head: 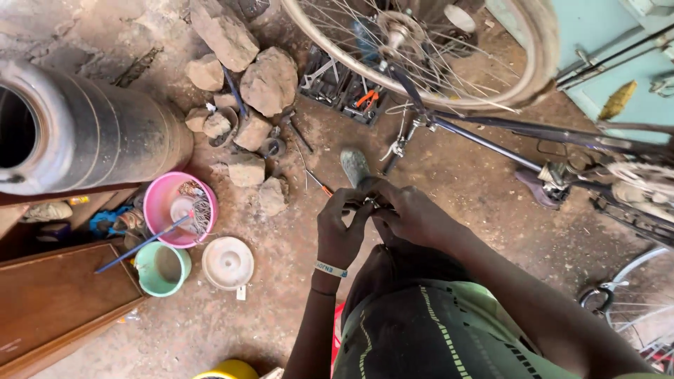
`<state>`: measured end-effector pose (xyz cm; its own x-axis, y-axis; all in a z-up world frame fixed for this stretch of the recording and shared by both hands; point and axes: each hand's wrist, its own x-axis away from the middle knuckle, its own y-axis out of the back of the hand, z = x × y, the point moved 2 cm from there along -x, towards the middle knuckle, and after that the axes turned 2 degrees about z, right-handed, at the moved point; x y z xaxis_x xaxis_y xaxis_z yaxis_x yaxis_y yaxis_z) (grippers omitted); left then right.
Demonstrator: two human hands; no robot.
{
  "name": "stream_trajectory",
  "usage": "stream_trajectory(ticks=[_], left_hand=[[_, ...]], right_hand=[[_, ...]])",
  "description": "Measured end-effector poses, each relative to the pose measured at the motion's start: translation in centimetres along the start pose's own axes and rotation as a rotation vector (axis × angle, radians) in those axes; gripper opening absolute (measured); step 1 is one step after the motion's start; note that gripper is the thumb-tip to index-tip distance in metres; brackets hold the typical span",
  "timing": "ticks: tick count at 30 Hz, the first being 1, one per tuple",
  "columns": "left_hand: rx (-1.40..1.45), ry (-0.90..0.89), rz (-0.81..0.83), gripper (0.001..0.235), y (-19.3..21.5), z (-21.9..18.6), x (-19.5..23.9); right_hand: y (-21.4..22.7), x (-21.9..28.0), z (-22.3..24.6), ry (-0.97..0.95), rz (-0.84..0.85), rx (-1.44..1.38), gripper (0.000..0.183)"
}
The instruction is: The person lifts a bicycle and places it upside down on the floor. They use a wrench to loosen and remove a bolt from the bicycle frame. The person then picks up a black cable from a toolbox and begins to thread it through the bicycle frame.
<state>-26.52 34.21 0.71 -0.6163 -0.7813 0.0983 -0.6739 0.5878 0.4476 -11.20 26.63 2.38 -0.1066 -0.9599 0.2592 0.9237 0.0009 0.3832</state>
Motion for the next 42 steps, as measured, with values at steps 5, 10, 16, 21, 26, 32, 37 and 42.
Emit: stream_trajectory(ticks=[5,10,16,21,26,32,37,42], left_hand=[[-0.034,0.075,0.035,0.009,4.5,2.7,-7.5],[-0.027,0.189,0.02,0.015,10.0,6.2,-16.3],[0.029,0.149,-0.068,0.017,16.4,5.8,-25.2],[0.227,0.151,-0.111,0.01,18.1,5.4,-30.3],[0.388,0.17,-0.104,0.014,18.5,7.0,-35.2],[0.466,0.29,-0.088,0.017,20.6,10.4,-43.0],[0.457,0.416,0.076,0.027,20.1,15.7,-53.0],[0.276,0.61,0.263,0.027,17.7,22.9,-60.3]], right_hand=[[0.0,-9.2,-0.3,-0.036,0.069,-0.001,0.027],[2.5,-18.3,-0.6,-0.024,0.087,0.104,0.024],[5.8,-27.0,2.0,0.015,-0.019,0.027,0.02],[7.4,-32.3,3.6,0.031,-0.105,-0.038,0.015],[6.3,-36.8,2.8,0.001,-0.102,-0.212,0.016],[4.1,-43.9,1.9,-0.078,-0.18,-0.373,0.021],[1.8,-53.3,-1.4,-0.181,-0.317,-0.48,0.022],[-1.3,-62.2,-4.4,-0.412,-0.47,-0.586,0.031]])
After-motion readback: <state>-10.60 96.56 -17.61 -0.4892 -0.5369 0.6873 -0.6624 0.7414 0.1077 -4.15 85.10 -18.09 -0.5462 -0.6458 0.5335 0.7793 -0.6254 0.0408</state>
